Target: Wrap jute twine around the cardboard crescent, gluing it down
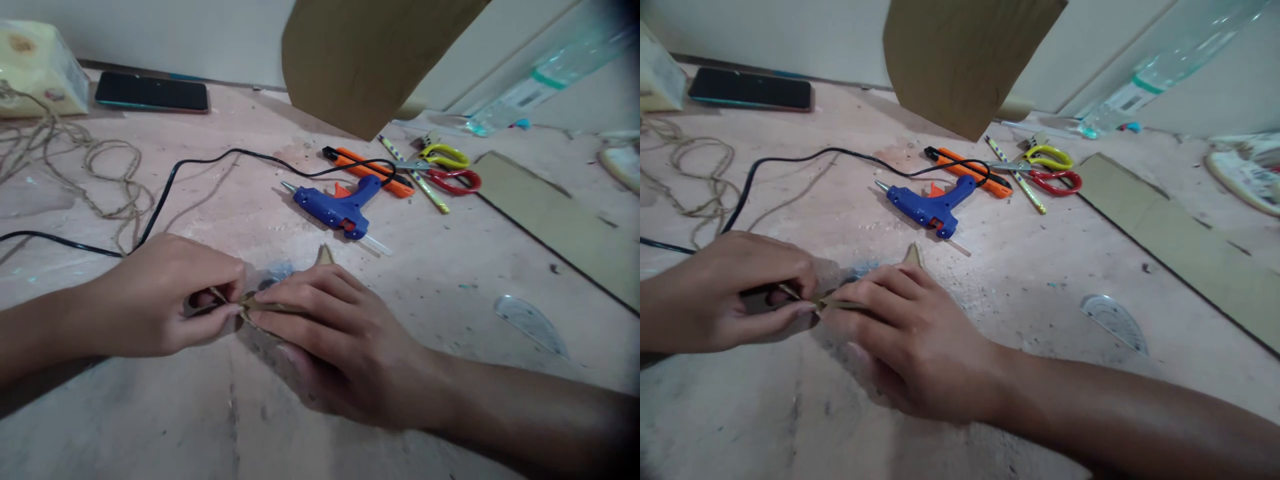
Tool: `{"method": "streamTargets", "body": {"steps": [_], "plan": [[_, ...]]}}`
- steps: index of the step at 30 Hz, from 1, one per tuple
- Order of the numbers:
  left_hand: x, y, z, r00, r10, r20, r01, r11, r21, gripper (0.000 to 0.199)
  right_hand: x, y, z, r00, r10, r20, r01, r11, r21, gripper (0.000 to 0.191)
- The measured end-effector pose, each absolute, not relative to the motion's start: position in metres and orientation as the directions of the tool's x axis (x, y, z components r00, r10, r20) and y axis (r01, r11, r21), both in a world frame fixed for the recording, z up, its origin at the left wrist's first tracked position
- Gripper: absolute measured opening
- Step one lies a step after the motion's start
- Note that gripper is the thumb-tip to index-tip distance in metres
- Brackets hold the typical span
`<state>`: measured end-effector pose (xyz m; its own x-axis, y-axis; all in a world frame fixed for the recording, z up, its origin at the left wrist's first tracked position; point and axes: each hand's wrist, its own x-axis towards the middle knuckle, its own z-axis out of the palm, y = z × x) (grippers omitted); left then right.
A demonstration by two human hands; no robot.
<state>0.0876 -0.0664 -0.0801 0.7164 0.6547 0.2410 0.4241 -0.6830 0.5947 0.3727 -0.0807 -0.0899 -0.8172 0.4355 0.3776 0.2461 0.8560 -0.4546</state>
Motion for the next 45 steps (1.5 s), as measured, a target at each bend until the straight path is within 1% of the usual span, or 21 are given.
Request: {"method": "streamTargets", "body": {"steps": [6,12,16,18,22,25,27,32,35,39,41,45], "plan": [[0.0867,-0.0645,-0.0834,0.724,0.639,0.261,0.410,-0.702,0.582,0.023,0.3726,-0.0765,-0.0907,-0.816,0.418,0.400,0.210,0.858,-0.468,0.034],[0.0879,-0.0667,-0.0842,0.718,0.646,0.262,0.412,-0.696,0.588,0.024,0.3737,-0.0742,-0.0938,-0.814,0.393,0.427,0.178,0.869,-0.461,0.035],[0.0888,-0.0671,-0.0841,0.719,0.648,0.251,0.414,-0.689,0.594,0.022,0.3755,-0.0753,-0.0935,-0.824,0.401,0.400,0.191,0.862,-0.470,0.039],[0.0890,-0.0669,-0.0839,0.719,0.648,0.251,0.410,-0.687,0.600,0.022,0.3764,-0.0748,-0.0916,-0.836,0.402,0.375,0.202,0.859,-0.470,0.039],[0.0888,-0.0674,-0.0828,0.721,0.649,0.242,0.406,-0.680,0.611,0.022,0.3780,-0.0727,-0.0875,-0.858,0.375,0.351,0.218,0.885,-0.411,0.032],[0.0885,-0.0680,-0.0824,0.722,0.645,0.249,0.413,-0.691,0.594,0.020,0.3790,-0.0732,-0.0871,-0.855,0.353,0.380,0.224,0.912,-0.345,0.028],[0.0882,-0.0680,-0.0828,0.724,0.643,0.251,0.419,-0.698,0.581,0.020,0.3795,-0.0746,-0.0881,-0.851,0.349,0.393,0.222,0.916,-0.333,0.028],[0.0868,-0.0671,-0.0840,0.736,0.635,0.233,0.418,-0.697,0.583,0.019,0.3799,-0.0770,-0.0901,-0.836,0.355,0.418,0.202,0.908,-0.368,0.033],[0.0866,-0.0663,-0.0841,0.733,0.638,0.238,0.422,-0.700,0.577,0.019,0.3802,-0.0768,-0.0889,-0.833,0.353,0.427,0.187,0.905,-0.382,0.028],[0.0871,-0.0661,-0.0845,0.731,0.640,0.237,0.426,-0.699,0.575,0.020,0.3804,-0.0754,-0.0866,-0.834,0.347,0.429,0.198,0.914,-0.354,0.025],[0.0870,-0.0664,-0.0851,0.730,0.645,0.227,0.432,-0.692,0.579,0.021,0.3798,-0.0741,-0.0863,-0.839,0.339,0.426,0.185,0.913,-0.363,0.023],[0.0849,-0.0673,-0.0862,0.744,0.625,0.235,0.420,-0.712,0.562,0.012,0.3787,-0.0717,-0.0878,-0.837,0.327,0.439,0.145,0.906,-0.399,0.018]]}}
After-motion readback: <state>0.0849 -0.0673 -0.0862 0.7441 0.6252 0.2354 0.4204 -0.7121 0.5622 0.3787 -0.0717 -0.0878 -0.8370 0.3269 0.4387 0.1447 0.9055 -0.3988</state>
